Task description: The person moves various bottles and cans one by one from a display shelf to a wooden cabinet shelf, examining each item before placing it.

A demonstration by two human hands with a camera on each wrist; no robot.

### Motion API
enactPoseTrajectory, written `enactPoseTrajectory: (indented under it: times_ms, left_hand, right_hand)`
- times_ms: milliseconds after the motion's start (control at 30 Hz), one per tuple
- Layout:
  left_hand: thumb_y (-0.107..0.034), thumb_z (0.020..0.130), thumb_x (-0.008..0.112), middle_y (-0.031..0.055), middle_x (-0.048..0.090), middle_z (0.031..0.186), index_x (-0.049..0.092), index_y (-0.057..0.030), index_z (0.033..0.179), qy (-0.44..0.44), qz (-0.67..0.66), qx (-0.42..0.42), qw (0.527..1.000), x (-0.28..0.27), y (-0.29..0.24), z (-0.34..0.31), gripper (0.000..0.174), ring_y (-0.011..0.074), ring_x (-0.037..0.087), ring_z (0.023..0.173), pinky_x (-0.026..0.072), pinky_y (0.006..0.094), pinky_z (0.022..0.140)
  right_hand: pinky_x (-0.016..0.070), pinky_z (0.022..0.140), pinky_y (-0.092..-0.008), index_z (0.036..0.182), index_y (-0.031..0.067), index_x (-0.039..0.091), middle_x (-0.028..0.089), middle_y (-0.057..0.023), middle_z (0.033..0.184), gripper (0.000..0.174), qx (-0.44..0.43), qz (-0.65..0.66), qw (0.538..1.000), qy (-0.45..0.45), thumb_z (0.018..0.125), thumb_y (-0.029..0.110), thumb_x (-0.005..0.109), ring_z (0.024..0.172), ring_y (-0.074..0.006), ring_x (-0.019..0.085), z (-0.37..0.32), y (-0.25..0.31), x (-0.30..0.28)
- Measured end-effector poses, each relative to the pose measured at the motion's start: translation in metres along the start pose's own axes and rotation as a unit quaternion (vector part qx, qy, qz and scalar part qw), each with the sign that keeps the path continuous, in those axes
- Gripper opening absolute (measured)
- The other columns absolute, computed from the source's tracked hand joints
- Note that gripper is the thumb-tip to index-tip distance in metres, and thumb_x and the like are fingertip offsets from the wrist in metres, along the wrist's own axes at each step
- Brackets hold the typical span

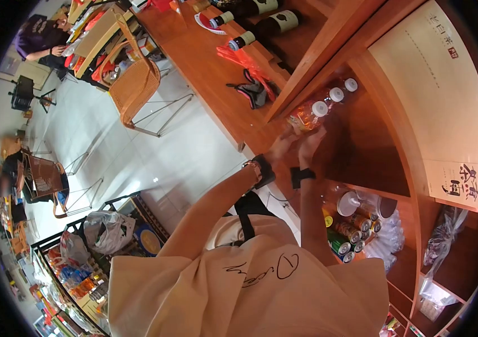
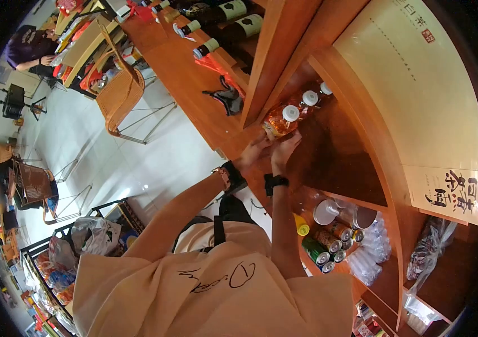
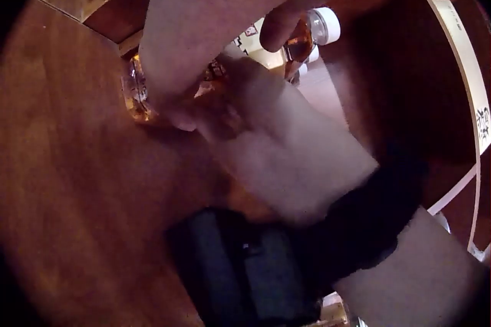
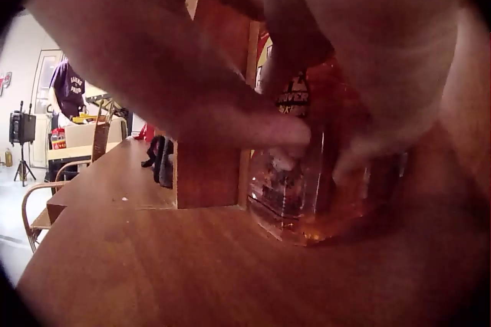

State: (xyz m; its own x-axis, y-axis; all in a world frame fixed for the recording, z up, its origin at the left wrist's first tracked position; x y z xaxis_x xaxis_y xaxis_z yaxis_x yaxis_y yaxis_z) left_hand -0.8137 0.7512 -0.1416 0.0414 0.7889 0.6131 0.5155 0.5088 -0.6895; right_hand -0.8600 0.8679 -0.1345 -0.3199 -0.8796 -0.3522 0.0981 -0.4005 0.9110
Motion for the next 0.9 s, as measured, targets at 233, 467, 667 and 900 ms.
enactPoseTrajectory:
  times_ms: [233,467,667,900]
  left_hand:
    - [-0.031,0.095,0.046,0.0109,0.051,0.129,0.031,-0.0112,0.14,-0.114,-0.093,-0.012,0.989,-0.101,0.036,-0.065,0.051,0.0251,0.048,0.122,0.036,0.0394,0.103]
    - [-0.035,0.096,0.042,0.0098,0.056,0.125,0.047,-0.0105,0.131,-0.345,-0.057,0.049,0.936,-0.231,0.052,-0.279,0.043,0.0214,0.055,0.114,0.0406,0.0349,0.095]
    - [-0.03,0.093,0.049,0.0073,0.063,0.111,0.054,-0.0079,0.122,-0.515,-0.005,-0.023,0.857,-0.334,0.151,-0.445,0.036,0.0177,0.063,0.095,0.0488,0.0271,0.07]
    - [-0.021,0.088,0.052,0.0076,0.065,0.081,0.06,-0.0044,0.108,-0.59,-0.017,-0.14,0.795,-0.371,0.309,-0.585,0.028,0.0171,0.061,0.063,0.0465,0.0278,0.05]
  right_hand:
    - [0.0441,0.095,-0.0375,0.128,-0.0038,0.03,0.039,-0.0181,0.125,0.084,0.086,0.188,0.978,-0.006,0.067,0.019,0.083,0.117,-0.028,0.045,-0.011,-0.021,0.017]
    - [0.0457,0.091,-0.0344,0.128,-0.0046,0.029,0.041,-0.0177,0.126,0.082,0.12,0.133,0.984,-0.018,0.069,0.017,0.082,0.112,-0.0241,0.049,-0.009,-0.019,0.019]
    - [0.0411,0.097,-0.0407,0.133,-0.0052,0.026,0.041,-0.0238,0.131,0.09,0.061,0.122,0.99,0.018,0.068,0.021,0.082,0.119,-0.0315,0.045,-0.036,0.0,0.039]
    - [0.0325,0.102,-0.0497,0.133,0.0024,0.038,0.036,-0.0204,0.14,0.077,0.033,-0.368,0.915,0.164,0.077,0.047,0.067,0.127,-0.0393,0.035,-0.139,0.004,0.087]
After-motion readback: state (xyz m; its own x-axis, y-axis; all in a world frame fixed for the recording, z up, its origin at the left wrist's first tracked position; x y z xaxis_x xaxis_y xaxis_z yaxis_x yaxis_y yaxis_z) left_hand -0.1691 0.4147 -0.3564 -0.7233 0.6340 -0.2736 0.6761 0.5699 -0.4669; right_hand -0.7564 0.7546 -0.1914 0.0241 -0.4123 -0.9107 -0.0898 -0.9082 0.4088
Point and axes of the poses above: each hand's wrist, its own z-axis towards the middle knuckle, its own x-axis out of the palm, y = z × x, the point moved 8 cm from there along z, towards the middle knuckle
